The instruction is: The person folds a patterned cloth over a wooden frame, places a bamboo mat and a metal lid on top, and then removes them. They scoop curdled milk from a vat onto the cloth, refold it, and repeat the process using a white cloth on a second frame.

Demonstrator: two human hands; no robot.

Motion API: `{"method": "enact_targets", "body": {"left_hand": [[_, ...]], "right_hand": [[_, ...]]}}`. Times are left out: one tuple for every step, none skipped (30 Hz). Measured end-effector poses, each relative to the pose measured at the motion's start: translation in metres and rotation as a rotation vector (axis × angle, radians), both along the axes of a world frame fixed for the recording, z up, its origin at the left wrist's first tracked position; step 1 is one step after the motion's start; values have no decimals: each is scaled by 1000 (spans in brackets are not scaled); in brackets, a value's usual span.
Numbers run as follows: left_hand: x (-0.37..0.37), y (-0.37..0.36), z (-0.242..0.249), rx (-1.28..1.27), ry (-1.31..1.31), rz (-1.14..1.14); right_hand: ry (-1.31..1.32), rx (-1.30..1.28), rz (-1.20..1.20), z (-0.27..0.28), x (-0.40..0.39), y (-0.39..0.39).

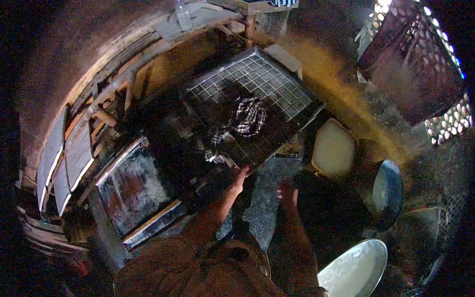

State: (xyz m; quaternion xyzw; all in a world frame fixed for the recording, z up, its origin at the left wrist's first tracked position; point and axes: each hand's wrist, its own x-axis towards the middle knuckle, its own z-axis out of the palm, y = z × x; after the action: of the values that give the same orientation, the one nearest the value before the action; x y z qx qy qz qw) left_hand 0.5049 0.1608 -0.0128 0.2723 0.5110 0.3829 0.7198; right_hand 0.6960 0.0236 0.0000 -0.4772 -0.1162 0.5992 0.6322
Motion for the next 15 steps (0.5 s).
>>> {"method": "enact_targets", "body": {"left_hand": [[0,1,-1,174,-105,103],[-17,-3,81,105,89,-19],[-24,-5,74,111,91,-15],[-32,-20,54,145,152,-3],[-44,-40,32,177,216,18],[-57,-57,19,209,281,39],[-74,-74,19,213,288,51],[-94,-93,23,133,210,22],[-114,-107,29,55,132,-12],[-131,-108,34,-24,53,-45],[-143,-86,36,-129,-12,188],[-155,-65,39,-231,-81,421],[-171,-51,16,-225,-77,429],[-186,-31,-24,36,-65,387],[-194,-18,-44,295,-49,341]], "right_hand": [[241,130,-89,19,13,3],[-134,46,-61,4,40,9],[-509,-40,-32,-14,72,15],[-471,-39,-82,-13,95,25],[-429,-38,-122,-13,117,38],[-434,97,-73,-22,155,44],[-437,233,-25,-34,182,52],[-660,126,-141,-7,174,63],[-880,14,-264,33,165,71],[-873,21,-259,50,166,78],[-1097,-141,-195,62,168,85],[-1318,-308,-126,66,169,92],[-1312,-299,-123,43,184,93],[-1514,-126,35,-3,217,93],[-1704,58,197,-28,233,97]]}}
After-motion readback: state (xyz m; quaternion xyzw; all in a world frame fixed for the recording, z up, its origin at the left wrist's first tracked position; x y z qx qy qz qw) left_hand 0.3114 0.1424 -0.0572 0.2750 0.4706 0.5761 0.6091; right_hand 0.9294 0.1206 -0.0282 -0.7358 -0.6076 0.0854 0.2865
